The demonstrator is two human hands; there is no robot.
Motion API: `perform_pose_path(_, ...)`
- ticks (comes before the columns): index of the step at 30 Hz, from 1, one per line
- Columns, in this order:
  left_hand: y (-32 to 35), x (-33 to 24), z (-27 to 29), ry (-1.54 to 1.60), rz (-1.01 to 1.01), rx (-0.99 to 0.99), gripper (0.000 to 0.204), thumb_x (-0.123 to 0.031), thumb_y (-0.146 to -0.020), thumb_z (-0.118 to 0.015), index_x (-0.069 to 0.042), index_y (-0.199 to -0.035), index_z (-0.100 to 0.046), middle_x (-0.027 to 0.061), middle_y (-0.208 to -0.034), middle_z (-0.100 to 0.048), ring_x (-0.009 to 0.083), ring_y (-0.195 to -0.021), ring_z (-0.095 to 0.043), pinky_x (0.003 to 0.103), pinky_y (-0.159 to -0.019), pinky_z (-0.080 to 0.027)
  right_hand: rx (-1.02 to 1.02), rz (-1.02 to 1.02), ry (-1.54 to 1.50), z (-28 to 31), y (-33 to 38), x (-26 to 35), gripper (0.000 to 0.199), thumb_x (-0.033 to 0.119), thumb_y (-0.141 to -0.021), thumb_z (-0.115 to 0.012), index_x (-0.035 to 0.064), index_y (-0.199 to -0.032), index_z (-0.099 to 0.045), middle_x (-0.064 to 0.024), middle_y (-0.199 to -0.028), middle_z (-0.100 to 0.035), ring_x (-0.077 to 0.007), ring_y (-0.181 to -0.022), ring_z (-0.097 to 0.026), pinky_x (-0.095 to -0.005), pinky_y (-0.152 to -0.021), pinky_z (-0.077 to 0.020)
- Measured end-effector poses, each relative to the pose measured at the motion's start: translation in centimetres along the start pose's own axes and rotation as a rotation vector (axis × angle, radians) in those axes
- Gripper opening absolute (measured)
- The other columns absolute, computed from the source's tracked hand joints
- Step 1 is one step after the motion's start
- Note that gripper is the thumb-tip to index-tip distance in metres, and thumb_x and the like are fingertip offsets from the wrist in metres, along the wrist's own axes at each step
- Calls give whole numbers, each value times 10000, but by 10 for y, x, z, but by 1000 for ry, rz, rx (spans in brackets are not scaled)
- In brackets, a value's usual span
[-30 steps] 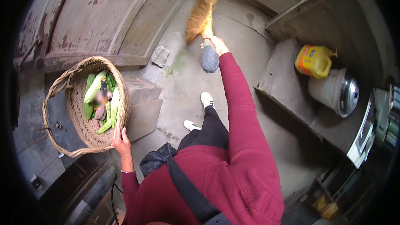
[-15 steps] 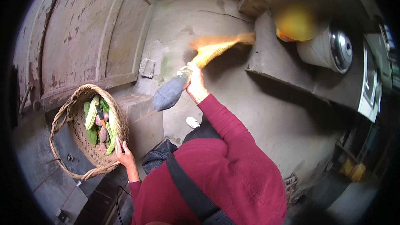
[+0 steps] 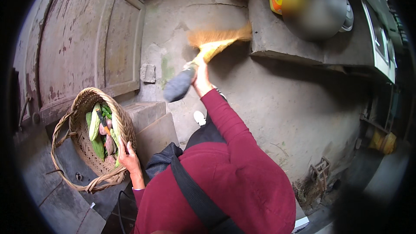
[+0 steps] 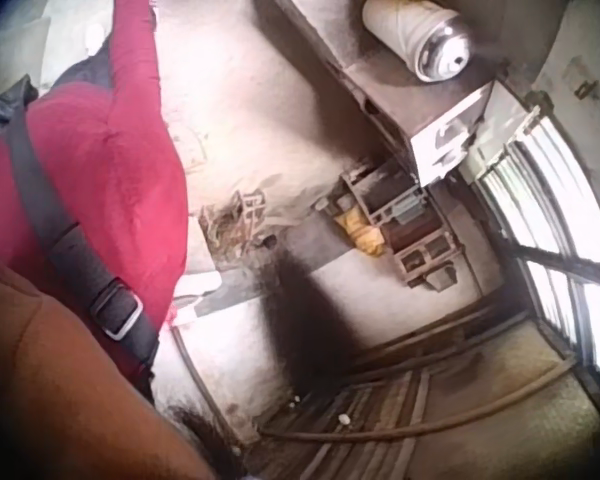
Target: The person sweeps a cluttered concrete floor using a traditional straw broom. They move a basket of vegetables and a wooden stool to clear the area and continue sweeping debris into a pile near a hearth.
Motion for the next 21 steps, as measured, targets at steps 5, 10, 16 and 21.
perform_pose_path(5,1,8,2,27,-116,6,431,-29,-781,-572,-17,-1200,-471,198,-996,-579,318,-863,-568,343,-761,-439,-30,-58,-72,-45,58,-55,214,248,-813,-502,38,-846,-472,-137,-641,-547,-245,-542,-546,-360,-523,-476)
perform_pose_path(10,1,5,4,76,-121,23,415,-39,-782,-572,-17,-1188,-484,211,-991,-575,338,-871,-558,355,-760,-435,33,30,230,1,-11,-28,232,247,-793,-511,22,-831,-470,-119,-620,-546,-217,-538,-546,-336,-506,-478)
perform_pose_path(16,5,9,6,56,-215,9,404,-36,-784,-566,5,-1177,-480,221,-987,-570,363,-856,-548,366,-748,-433,50,154,284,57,17,-32,429,390,-794,-363,12,-670,-526,-94,-570,-533,-188,-504,-507,-290,-490,-434)
perform_pose_path(21,6,6,5,104,-302,42,429,-15,-787,-544,14,-1202,-443,247,-988,-554,380,-860,-544,379,-750,-428,104,236,56,0,102,-64,475,468,-775,-393,25,-690,-542,-78,-614,-545,-173,-563,-522,-268,-544,-439)
Point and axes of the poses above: each hand's wrist, its own y-axis away from the middle knuckle, its own z-axis out of the back of the hand, x = y × z, the point moved 8 cm from there along -y, towards the middle knuckle
